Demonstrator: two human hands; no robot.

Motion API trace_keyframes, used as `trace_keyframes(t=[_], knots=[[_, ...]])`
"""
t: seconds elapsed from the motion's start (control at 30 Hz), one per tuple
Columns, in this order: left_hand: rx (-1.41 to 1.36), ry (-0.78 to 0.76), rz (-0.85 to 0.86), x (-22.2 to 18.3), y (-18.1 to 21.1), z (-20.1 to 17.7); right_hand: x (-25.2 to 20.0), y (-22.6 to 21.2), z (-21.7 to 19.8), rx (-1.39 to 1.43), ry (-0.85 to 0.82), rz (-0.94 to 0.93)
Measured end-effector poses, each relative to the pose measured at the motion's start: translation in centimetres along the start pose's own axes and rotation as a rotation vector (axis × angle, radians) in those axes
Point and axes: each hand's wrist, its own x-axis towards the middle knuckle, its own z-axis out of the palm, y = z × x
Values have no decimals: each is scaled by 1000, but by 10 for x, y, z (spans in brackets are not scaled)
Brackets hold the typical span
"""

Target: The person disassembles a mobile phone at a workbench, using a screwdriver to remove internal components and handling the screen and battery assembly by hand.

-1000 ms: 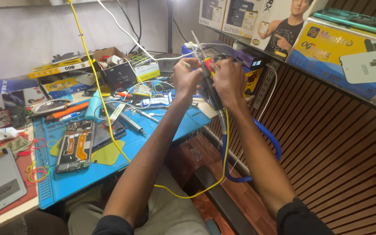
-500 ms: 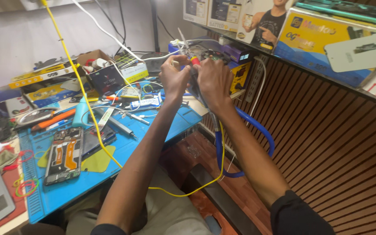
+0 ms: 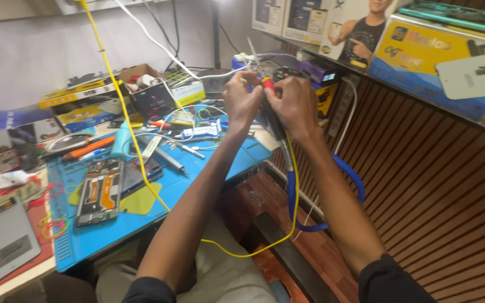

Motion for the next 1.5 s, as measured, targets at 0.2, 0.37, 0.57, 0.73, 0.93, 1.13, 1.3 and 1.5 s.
trace_keyframes(t=[0.2,0.37,0.57,0.73,0.93,1.13,1.3,1.5], knots=[[-20,5,59,0,-2,0,4,0,-12,-17,-118,33],[-264,-131,-207,-3,7,-17,1,-6,-26,-84,-163,63],[-459,-151,-358,3,6,-42,-6,-25,-33,-121,28,-17],[-522,-146,-386,9,-7,-105,9,-85,4,302,-35,-257],[-286,-148,-149,1,-32,-258,-13,-166,113,984,-245,-139],[-248,48,-395,-26,-9,-361,-41,-191,134,654,-650,-274],[-141,-46,-481,-18,-9,-352,-47,-177,107,361,-750,-159],[-154,-306,-542,-2,-6,-289,-9,-113,55,-116,-371,-187]])
